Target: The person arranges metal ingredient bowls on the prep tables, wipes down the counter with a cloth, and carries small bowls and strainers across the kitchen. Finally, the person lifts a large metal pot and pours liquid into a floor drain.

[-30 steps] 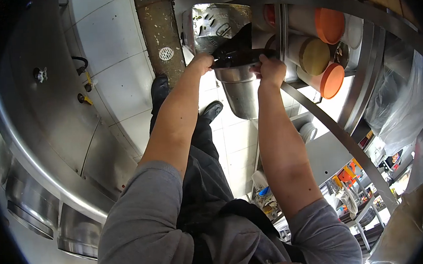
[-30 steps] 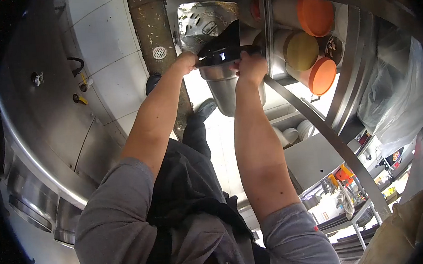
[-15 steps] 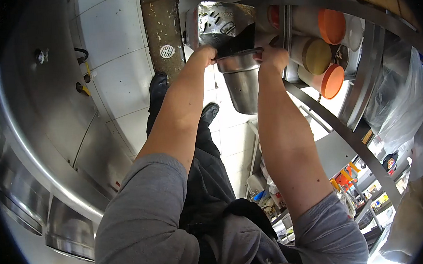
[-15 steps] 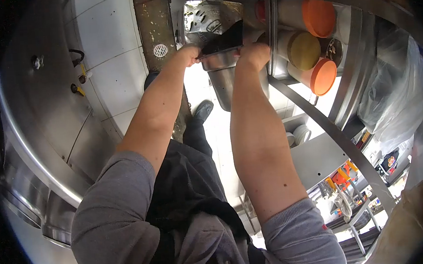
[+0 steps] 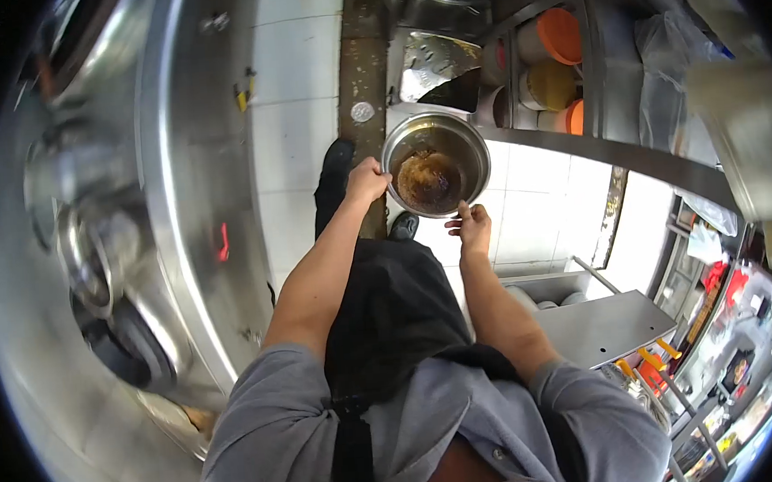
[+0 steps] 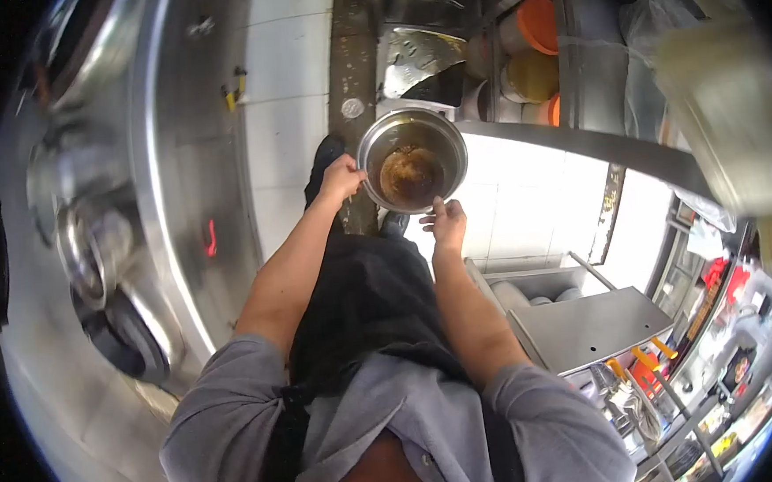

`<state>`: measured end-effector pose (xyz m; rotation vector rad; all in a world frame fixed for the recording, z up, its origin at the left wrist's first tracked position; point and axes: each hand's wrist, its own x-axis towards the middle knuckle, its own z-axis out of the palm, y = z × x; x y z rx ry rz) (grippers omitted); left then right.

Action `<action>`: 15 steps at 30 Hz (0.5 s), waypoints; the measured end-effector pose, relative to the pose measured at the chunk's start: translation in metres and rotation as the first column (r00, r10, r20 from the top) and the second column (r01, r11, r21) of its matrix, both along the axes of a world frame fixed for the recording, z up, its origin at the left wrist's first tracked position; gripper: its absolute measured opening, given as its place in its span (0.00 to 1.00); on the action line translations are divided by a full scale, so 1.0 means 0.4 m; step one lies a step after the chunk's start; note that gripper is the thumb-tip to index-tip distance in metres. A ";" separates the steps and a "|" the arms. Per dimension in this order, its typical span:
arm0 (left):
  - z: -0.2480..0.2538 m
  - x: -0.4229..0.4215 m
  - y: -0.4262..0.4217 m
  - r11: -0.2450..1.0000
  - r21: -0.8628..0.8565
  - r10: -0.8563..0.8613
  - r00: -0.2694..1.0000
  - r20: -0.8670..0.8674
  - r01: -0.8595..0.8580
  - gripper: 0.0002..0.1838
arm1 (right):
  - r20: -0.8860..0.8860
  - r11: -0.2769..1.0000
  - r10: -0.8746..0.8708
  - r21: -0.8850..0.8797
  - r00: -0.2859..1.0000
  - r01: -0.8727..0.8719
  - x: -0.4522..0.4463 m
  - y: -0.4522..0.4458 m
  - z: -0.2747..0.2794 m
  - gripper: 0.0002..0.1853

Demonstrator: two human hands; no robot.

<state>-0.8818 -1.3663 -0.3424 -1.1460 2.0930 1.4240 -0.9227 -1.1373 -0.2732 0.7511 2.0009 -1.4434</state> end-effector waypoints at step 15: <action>0.779 0.871 0.325 0.396 -0.430 0.722 0.564 -0.401 -0.811 0.13 | -0.023 -0.455 0.876 0.297 -0.482 -0.840 0.247 0.266 0.091 0.25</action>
